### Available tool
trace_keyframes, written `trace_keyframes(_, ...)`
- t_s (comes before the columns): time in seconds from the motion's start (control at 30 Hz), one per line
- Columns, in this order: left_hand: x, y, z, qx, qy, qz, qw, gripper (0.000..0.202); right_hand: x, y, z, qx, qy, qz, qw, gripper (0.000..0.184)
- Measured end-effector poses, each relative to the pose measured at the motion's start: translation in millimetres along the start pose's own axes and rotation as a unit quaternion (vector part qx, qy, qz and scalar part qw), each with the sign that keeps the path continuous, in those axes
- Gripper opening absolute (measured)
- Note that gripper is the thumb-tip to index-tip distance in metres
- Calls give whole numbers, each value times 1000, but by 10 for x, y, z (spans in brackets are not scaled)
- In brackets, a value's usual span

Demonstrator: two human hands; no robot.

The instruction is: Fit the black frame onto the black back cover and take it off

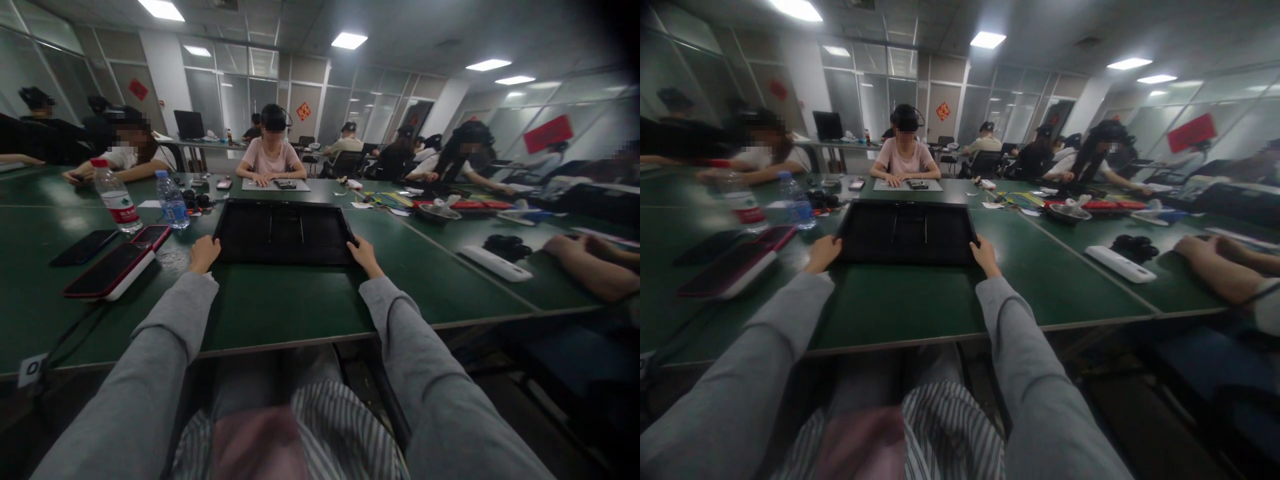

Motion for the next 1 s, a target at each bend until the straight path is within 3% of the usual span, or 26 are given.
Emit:
trace_keyframes(0.37, -11, -51, -2, -74, -5, -31, 997, 47, 32, -13, -22, -1, 30, -23, 999, 51)
trace_keyframes(0.83, -102, -122, -61, -59, -2, -50, 997, 47, -74, -30, 175, 12, 8, -18, 1000, 49)
trace_keyframes(1.0, -59, -64, -29, -72, 0, -43, 996, 45, -9, 32, 48, 4, 23, -18, 1000, 44)
Point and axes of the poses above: each hand's wrist, its own x-axis towards the middle knuckle, its own y-axis out of the palm, z = x × y, the point moved 3 cm from there along x, towards the middle knuckle, and after that the axes turned 11 degrees about x, right-handed, at the moved point
